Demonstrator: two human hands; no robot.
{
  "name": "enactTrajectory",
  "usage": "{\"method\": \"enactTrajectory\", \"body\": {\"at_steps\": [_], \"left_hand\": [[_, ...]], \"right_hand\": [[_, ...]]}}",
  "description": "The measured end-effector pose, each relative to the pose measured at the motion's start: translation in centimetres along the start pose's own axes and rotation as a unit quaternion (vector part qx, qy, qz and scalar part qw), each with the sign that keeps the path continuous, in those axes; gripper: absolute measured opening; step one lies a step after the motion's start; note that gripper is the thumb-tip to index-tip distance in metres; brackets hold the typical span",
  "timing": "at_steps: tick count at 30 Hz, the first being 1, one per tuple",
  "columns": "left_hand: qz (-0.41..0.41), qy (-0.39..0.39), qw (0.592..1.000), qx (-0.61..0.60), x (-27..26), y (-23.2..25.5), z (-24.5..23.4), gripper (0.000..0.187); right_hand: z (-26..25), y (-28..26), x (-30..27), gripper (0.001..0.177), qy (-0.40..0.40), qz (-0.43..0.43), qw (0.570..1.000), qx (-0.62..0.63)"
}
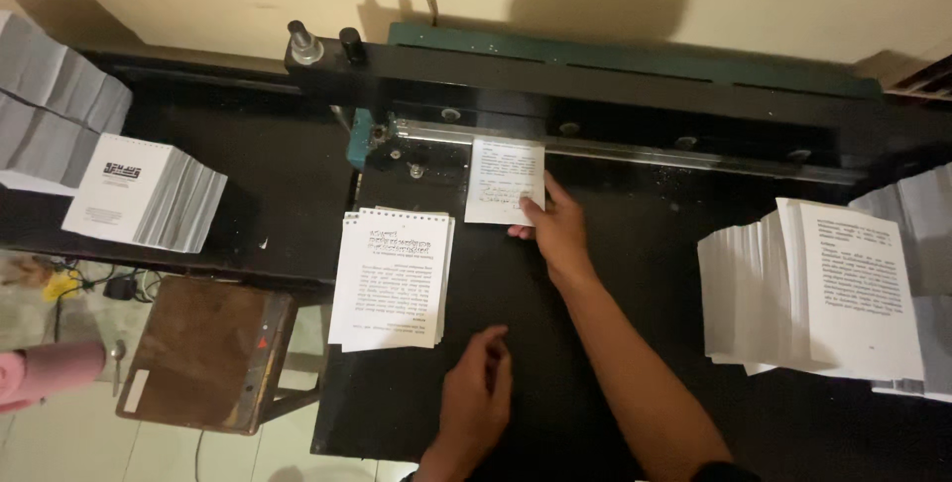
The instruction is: The person repeatedly picks up a stack of printed pages, folds them in half, and places them into a binding machine. The person then removes the bound booklet and places it on a growing pile of finished booklets. This process is repeated continuously throughout the clip.
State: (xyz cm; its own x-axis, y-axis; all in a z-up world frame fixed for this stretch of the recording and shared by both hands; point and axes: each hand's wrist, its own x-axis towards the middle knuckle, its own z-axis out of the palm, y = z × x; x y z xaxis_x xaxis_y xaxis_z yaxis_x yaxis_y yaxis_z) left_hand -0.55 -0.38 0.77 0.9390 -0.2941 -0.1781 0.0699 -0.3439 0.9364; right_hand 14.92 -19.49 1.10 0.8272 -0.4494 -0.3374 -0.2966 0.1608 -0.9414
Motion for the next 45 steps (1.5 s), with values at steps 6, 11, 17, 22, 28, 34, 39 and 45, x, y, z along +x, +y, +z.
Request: {"method": "enactTrajectory", "body": {"at_steps": [6,11,17,22,28,34,39,45], "left_hand": [[0.069,0.014,0.997,0.028,-0.1,-0.4,0.4,0.031],[0.088,0.02,0.995,0.051,-0.2,-1.0,0.8,0.029],[0.087,0.01,0.993,0.076,0.0,-0.5,1.0,0.028],[0.048,-0.029,0.998,0.001,0.8,2.4,1.2,0.026],[0.267,0.045,0.962,-0.037,3.1,6.5,1.3,0.02],[0.161,0.046,0.986,-0.023,2.8,7.7,-2.1,0.035],[0.038,0.085,0.995,0.03,1.0,8.6,-5.9,0.035],[0.083,0.215,0.97,0.071,3.9,4.4,-13.5,0.035]], "right_hand": [[-0.5,2.1,1.6,0.073,0.01,0.016,1.0,0.013],[-0.7,1.0,0.6,0.066,-0.023,-0.008,0.999,0.024],[-0.8,2.0,1.3,0.068,-0.029,-0.012,0.998,0.048],[-0.9,3.4,2.3,0.072,-0.024,-0.009,0.998,0.051],[-1.8,5.7,1.8,0.05,-0.026,-0.076,0.994,0.069],[-4.3,1.3,-14.9,0.048,0.021,-0.128,0.977,-0.17],[-2.8,-0.4,-20.8,0.084,-0.243,-0.336,0.832,-0.367],[-5.9,-2.2,-20.7,0.058,-0.248,-0.264,0.869,-0.337]]}}
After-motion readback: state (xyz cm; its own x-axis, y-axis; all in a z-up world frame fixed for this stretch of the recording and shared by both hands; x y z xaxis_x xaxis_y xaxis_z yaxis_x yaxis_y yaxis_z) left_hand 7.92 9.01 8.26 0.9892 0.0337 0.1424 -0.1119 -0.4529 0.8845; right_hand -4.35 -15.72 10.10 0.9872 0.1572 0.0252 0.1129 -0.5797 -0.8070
